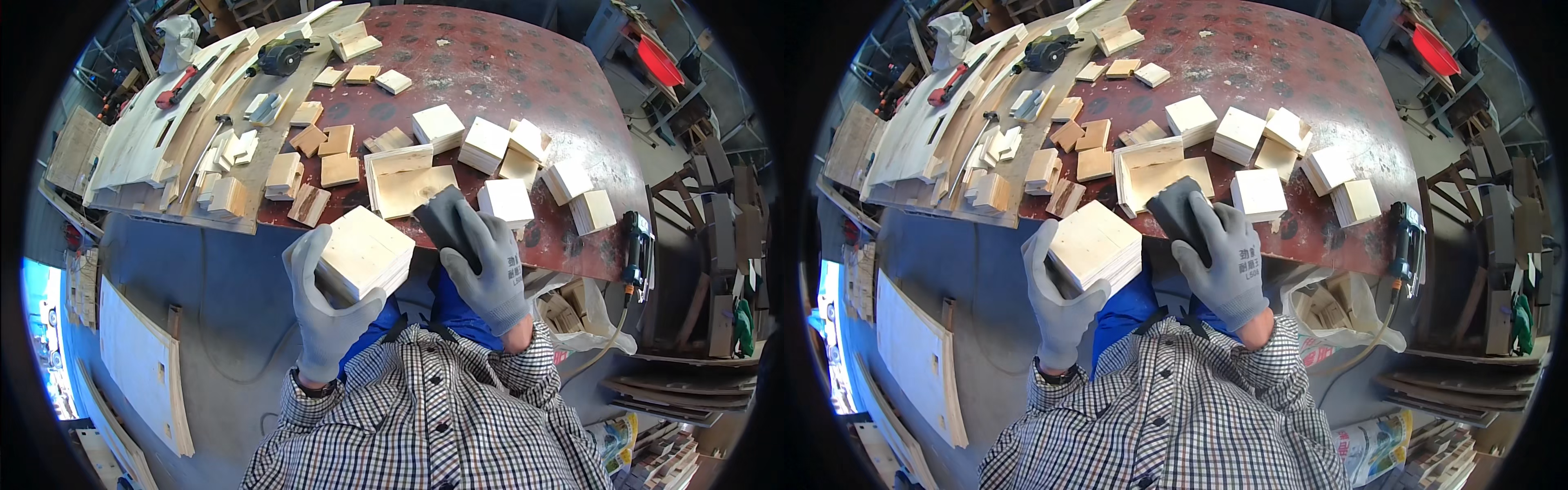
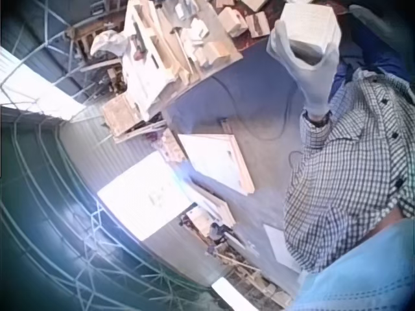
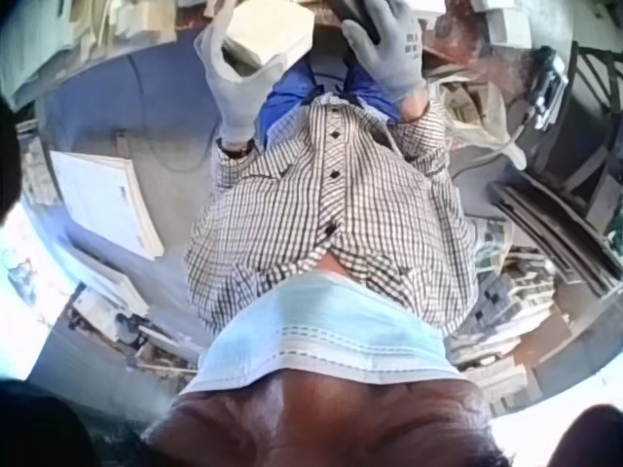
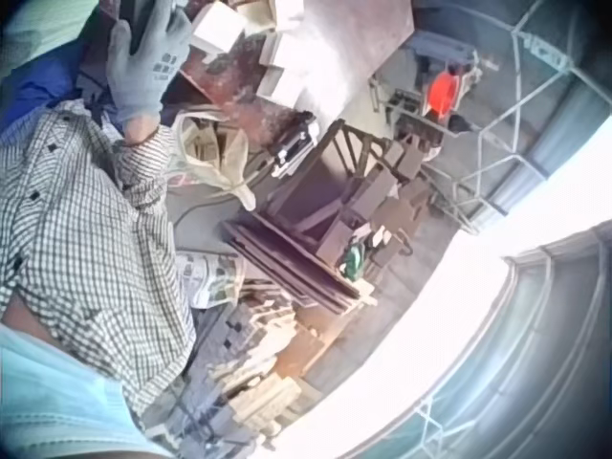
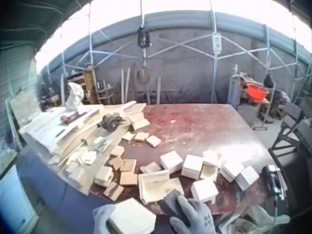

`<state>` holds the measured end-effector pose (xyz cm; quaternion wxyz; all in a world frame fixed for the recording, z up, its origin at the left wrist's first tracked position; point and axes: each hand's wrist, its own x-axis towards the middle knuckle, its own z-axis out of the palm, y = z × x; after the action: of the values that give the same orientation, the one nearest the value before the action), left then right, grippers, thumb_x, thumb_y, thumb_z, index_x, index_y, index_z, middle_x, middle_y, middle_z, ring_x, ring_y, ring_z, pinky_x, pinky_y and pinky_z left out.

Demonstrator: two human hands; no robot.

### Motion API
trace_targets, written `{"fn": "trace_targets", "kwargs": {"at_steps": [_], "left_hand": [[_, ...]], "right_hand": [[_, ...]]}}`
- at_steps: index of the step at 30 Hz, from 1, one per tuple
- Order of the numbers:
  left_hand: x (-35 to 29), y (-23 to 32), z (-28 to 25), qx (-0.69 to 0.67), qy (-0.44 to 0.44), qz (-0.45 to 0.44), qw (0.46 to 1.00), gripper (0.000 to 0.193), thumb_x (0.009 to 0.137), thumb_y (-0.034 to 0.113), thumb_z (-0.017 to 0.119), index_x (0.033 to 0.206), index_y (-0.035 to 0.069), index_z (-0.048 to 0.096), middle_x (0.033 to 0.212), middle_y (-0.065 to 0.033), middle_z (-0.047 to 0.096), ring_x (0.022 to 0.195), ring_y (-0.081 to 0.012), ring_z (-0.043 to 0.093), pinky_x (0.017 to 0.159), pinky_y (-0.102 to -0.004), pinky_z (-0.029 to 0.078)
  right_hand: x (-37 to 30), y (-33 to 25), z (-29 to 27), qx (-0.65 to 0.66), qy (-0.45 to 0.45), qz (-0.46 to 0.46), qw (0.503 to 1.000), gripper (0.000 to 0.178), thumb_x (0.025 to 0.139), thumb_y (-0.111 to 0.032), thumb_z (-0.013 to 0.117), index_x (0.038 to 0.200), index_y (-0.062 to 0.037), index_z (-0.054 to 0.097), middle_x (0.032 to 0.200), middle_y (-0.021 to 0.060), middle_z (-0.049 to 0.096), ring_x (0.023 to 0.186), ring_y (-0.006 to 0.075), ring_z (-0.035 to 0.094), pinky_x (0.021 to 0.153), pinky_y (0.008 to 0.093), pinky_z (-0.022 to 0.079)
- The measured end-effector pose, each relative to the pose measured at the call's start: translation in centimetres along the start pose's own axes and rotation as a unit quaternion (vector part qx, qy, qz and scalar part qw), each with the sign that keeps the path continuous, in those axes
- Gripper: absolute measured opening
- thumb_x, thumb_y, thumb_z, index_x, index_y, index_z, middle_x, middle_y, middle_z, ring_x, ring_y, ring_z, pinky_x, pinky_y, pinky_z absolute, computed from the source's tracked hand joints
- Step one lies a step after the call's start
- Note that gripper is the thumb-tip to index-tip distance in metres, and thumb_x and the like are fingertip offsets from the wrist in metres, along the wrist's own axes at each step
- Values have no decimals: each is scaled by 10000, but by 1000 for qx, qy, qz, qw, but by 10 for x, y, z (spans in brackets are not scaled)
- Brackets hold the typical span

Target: The person sands small rectangular wooden blocks one by one using a sanding block, rotating each piece to smooth multiple faces. The person also uses a hammer to tap a block on the table before resuming sanding.

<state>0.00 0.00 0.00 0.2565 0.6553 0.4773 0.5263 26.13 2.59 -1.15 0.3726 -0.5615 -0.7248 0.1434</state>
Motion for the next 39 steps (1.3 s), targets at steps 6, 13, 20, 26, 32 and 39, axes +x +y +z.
{"fn": "trace_targets", "kwargs": {"at_steps": [6, 13, 20, 26, 32, 39], "left_hand": [[-32, -3, 5, -352, 18, -270, 896, 599, 1004, 228, 666, 1539, 47, 465, 1441, -115, 556, 1322, -215, 585, 1139, -389, 501], [-19, -15, 15, -376, 83, -279, 880, 513, 1105, 343, 609, 1518, 66, 482, 1425, -120, 590, 1279, -235, 623, 1064, -400, 539], [0, -35, -1, -527, 119, -381, 750, 644, 1072, 554, 609, 1540, 124, 506, 1482, -143, 608, 1314, -338, 632, 1022, -513, 563], [0, -10, 26, -559, 25, -377, 738, 708, 1080, 620, 542, 1584, 127, 477, 1546, -140, 561, 1406, -338, 568, 1127, -573, 520], [0, -14, 36, -666, -55, -355, 653, 660, 1148, 582, 397, 1601, 107, 455, 1543, -135, 571, 1426, -314, 564, 1180, -501, 510], [1, -11, 31, -581, 5, -381, 719, 711, 1130, 619, 416, 1600, 85, 446, 1558, -154, 560, 1397, -309, 598, 1079, -489, 585]], "right_hand": [[-15, -42, -13, 96, 53, -2, 994, 736, 955, -328, 761, 1556, 26, 526, 1406, 276, 562, 1240, 440, 591, 1066, 494, 494], [-24, -58, -1, -120, -41, -82, 988, 755, 859, -363, 816, 1567, -288, 565, 1472, 194, 534, 1228, 382, 578, 1020, 532, 446], [-26, -35, -4, 9, -4, -38, 999, 795, 850, -311, 840, 1551, -66, 554, 1418, 229, 594, 1226, 398, 603, 1036, 512, 470], [-5, -42, 21, 100, 76, -54, 991, 891, 877, -272, 841, 1620, 9, 438, 1470, 256, 557, 1310, 426, 558, 1108, 520, 458], [-19, -54, 40, -12, 54, -160, 986, 747, 775, -278, 861, 1476, -154, 633, 1457, 220, 556, 1308, 410, 562, 1101, 526, 446], [0, -8, 39, 29, 120, 5, 992, 917, 811, -192, 876, 1598, 8, 451, 1450, 261, 547, 1237, 427, 574, 1062, 511, 460]]}}
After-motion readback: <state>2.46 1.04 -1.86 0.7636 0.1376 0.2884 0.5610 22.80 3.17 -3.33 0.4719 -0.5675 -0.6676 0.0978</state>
